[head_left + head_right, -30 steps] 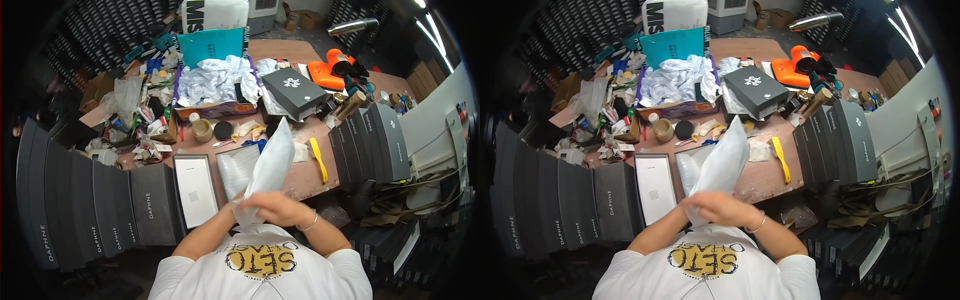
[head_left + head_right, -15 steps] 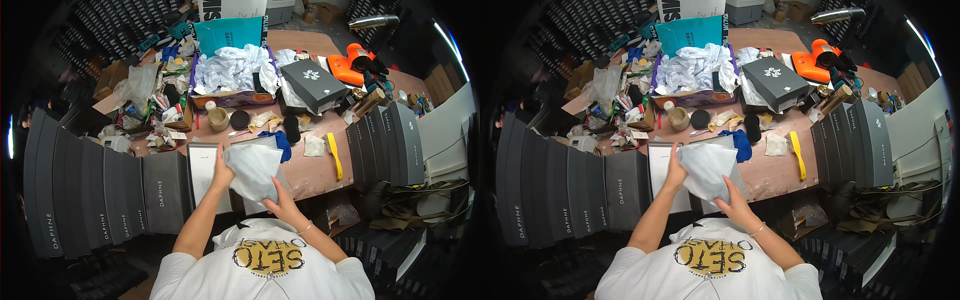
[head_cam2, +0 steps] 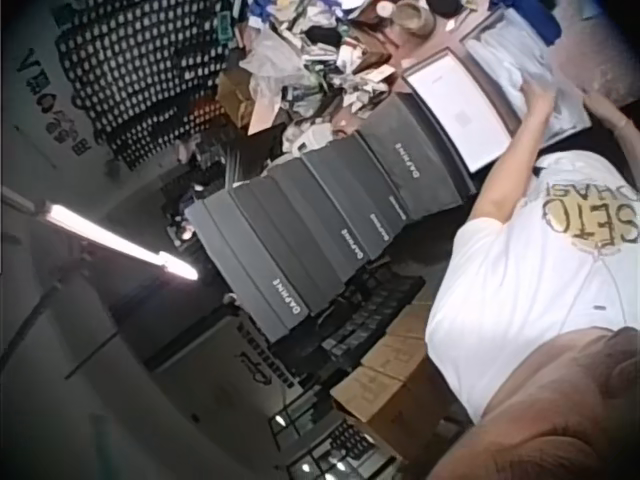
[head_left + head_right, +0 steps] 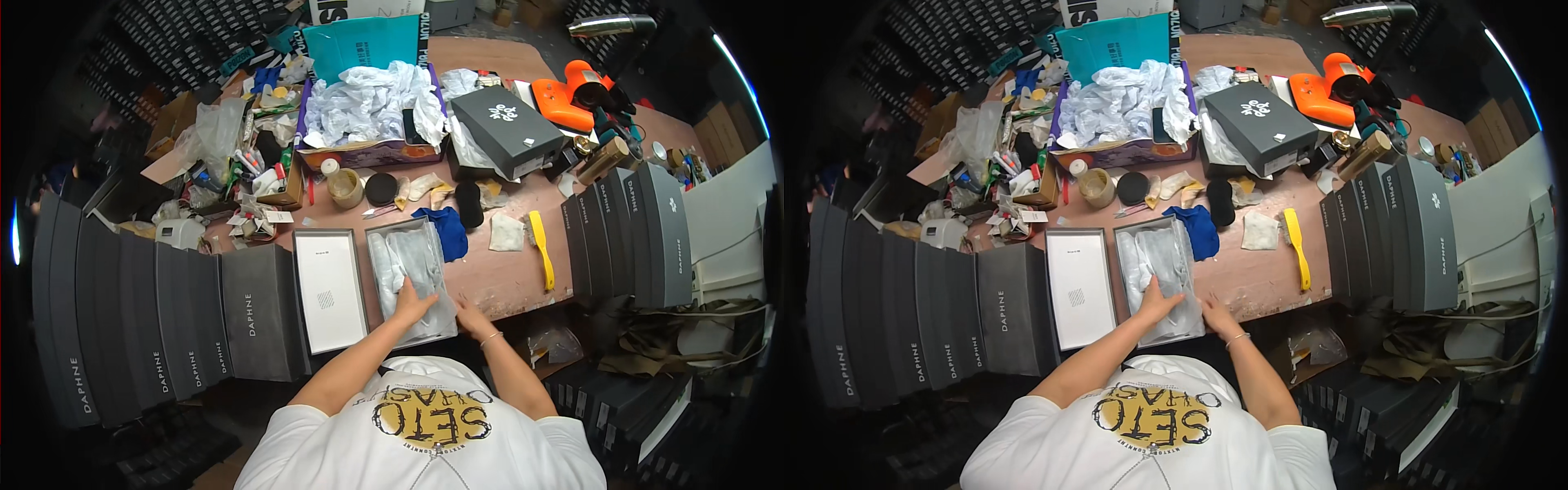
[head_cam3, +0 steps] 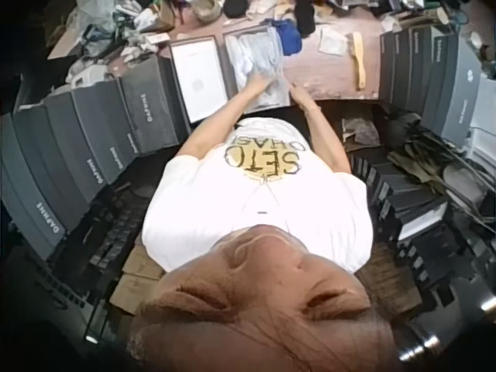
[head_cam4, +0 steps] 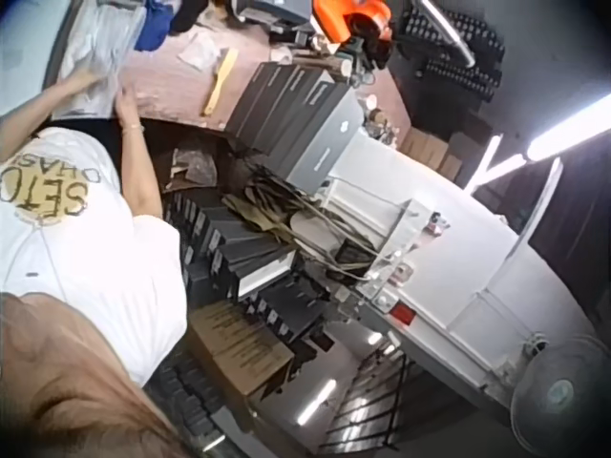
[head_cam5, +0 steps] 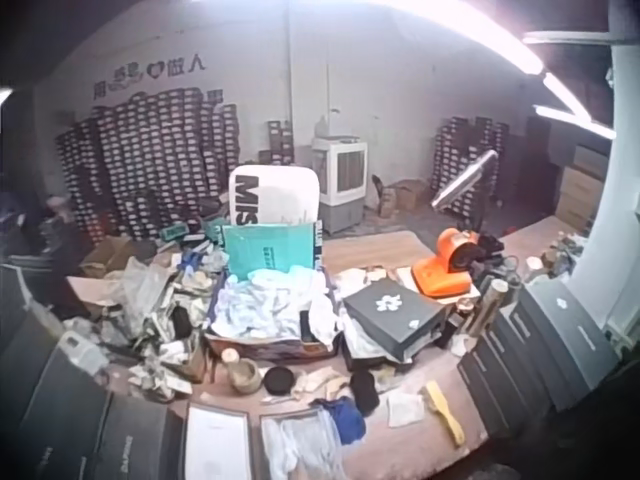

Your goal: Packing pairs of high-heeled shoes into boxes with protective wrapping.

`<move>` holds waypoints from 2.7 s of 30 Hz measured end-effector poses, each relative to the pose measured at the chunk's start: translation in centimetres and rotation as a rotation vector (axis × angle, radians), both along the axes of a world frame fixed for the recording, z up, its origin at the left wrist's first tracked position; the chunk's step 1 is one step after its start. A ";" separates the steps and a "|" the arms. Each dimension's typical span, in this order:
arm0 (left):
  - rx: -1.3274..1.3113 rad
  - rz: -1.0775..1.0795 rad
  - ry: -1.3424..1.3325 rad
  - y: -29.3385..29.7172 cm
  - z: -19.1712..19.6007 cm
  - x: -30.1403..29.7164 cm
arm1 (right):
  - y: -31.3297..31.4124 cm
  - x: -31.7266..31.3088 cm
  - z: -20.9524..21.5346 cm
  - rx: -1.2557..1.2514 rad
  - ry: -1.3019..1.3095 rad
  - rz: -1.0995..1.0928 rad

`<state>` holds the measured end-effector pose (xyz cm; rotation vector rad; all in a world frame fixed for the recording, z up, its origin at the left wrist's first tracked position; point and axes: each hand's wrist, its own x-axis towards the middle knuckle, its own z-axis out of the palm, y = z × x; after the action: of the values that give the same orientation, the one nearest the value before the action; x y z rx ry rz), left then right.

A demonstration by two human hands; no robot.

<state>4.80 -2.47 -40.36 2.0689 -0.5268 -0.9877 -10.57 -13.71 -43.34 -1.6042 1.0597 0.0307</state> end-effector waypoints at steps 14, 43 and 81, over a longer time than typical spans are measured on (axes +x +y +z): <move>-0.393 0.301 0.558 0.1 -4.4 1.2 | 2.0 -1.8 11.0 -0.017 -0.381 0.005; -0.144 -0.452 -0.719 13.7 1.1 0.0 | 9.4 18.6 14.7 -0.027 -0.446 0.112; -0.975 0.235 2.561 17.5 9.8 0.7 | 6.3 0.2 12.2 0.639 -0.727 -0.523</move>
<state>5.45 15.03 -30.52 -0.7311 0.5707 -1.6673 -10.39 -7.38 -31.16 -0.6339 0.7430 -0.4838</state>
